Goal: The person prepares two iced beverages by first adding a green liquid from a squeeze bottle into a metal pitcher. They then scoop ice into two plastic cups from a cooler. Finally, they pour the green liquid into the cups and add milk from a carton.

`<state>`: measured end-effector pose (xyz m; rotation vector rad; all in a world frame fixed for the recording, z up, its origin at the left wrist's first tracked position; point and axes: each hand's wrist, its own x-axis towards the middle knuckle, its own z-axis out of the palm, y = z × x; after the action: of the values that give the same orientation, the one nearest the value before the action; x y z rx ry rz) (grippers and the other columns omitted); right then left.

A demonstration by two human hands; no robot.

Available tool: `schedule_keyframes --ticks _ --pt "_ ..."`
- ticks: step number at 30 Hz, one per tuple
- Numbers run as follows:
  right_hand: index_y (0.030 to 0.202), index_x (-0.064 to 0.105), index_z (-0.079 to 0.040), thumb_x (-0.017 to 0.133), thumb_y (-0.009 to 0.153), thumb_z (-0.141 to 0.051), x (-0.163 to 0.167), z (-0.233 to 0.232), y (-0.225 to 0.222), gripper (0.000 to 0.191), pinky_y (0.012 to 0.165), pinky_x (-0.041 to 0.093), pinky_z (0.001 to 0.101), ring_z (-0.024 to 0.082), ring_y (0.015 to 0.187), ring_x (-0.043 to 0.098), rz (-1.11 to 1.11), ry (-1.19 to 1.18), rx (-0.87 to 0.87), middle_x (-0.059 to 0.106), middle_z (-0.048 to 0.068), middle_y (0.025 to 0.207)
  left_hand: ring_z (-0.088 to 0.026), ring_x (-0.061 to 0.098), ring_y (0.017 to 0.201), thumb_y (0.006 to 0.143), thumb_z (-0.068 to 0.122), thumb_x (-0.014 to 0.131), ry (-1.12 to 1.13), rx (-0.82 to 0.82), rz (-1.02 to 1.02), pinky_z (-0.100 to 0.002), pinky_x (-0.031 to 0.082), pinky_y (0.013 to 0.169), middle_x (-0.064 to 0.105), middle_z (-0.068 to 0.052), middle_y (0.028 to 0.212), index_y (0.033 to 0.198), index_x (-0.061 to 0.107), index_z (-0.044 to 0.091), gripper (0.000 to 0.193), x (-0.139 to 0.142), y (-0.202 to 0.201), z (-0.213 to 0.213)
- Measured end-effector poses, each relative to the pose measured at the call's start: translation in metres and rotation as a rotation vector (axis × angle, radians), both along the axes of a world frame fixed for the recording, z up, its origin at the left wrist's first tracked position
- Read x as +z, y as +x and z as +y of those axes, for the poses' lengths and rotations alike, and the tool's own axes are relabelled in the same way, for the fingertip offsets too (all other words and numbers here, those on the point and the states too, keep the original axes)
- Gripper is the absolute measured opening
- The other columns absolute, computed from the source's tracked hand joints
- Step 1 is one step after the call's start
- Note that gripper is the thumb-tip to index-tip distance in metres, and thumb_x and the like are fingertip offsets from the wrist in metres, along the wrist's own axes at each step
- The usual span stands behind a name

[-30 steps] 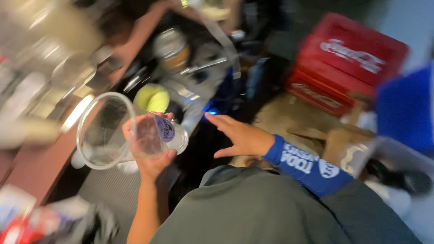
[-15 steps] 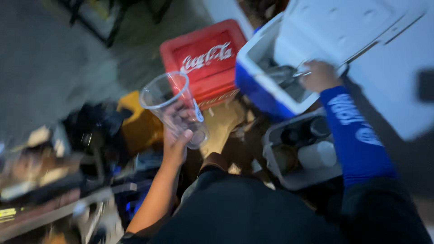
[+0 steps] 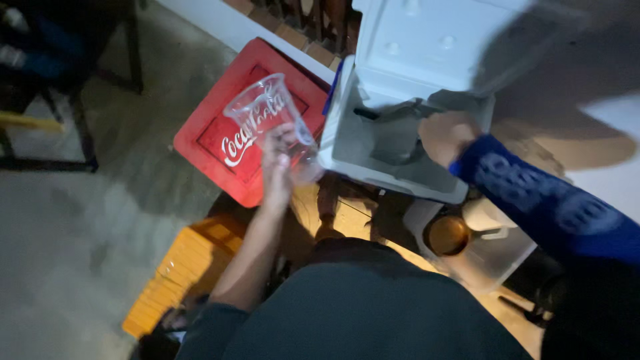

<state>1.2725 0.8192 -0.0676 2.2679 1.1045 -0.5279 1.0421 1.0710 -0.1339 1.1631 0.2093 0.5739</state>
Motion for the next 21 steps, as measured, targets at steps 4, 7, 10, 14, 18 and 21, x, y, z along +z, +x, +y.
schedule_keyframes --ticks 4,7,10,14,18,21 --pt "0.080 0.072 -0.007 0.064 0.090 -0.015 0.003 0.015 -0.026 0.015 0.065 0.057 0.0424 0.030 0.073 0.071 0.059 0.584 0.011 0.072 0.014 0.079 -0.025 0.058 0.129 0.091 0.063 0.068 -0.041 -0.076 -0.097 -0.039 0.045 0.114 0.058 -0.014 0.134 0.143 0.042 0.001 0.085 -0.020 0.036 0.016" --pt "0.075 0.070 -0.005 0.066 0.092 -0.016 -0.011 0.030 -0.048 0.020 0.059 0.056 0.0424 0.030 0.065 0.069 0.129 0.704 -0.251 0.068 0.015 0.072 -0.027 0.058 0.127 0.090 0.066 0.070 -0.141 -0.185 -0.069 -0.042 0.045 0.113 0.059 -0.018 0.138 0.144 0.043 -0.001 0.090 -0.033 0.027 -0.003" --pt "0.080 0.071 -0.009 0.069 0.083 -0.014 -0.021 0.039 -0.070 0.007 0.056 0.055 0.0404 0.025 0.066 0.069 -0.225 0.296 0.219 0.068 0.011 0.072 -0.028 0.058 0.128 0.090 0.067 0.069 -0.193 -0.224 -0.043 -0.044 0.048 0.111 0.058 -0.019 0.139 0.145 0.038 0.001 0.091 -0.045 0.007 -0.037" --pt "0.083 0.071 -0.006 0.070 0.084 -0.017 -0.030 0.053 -0.092 0.011 0.053 0.052 0.0352 0.019 0.065 0.069 -0.431 -0.006 0.391 0.068 0.009 0.073 -0.030 0.060 0.134 0.098 0.067 0.064 -0.118 -0.194 -0.093 -0.045 0.048 0.116 0.057 -0.018 0.142 0.146 0.039 0.003 0.084 -0.057 -0.003 -0.053" --pt "0.088 0.070 -0.006 0.069 0.082 -0.020 -0.035 0.048 -0.088 0.015 0.054 0.052 0.0326 0.020 0.070 0.070 -0.306 0.075 0.366 0.068 0.008 0.077 -0.028 0.058 0.125 0.089 0.074 0.063 -0.378 -0.268 -0.013 -0.044 0.055 0.097 0.058 -0.019 0.140 0.156 0.028 0.011 0.098 -0.060 -0.006 -0.049" --pt "0.094 0.069 -0.004 0.066 0.094 -0.013 -0.032 0.027 -0.075 0.009 0.056 0.053 0.0329 0.021 0.075 0.069 -0.220 0.205 0.399 0.067 0.008 0.084 -0.027 0.059 0.126 0.087 0.075 0.064 -0.398 -0.259 0.003 -0.043 0.056 0.096 0.055 -0.017 0.141 0.154 0.028 0.013 0.098 -0.059 -0.009 -0.051"
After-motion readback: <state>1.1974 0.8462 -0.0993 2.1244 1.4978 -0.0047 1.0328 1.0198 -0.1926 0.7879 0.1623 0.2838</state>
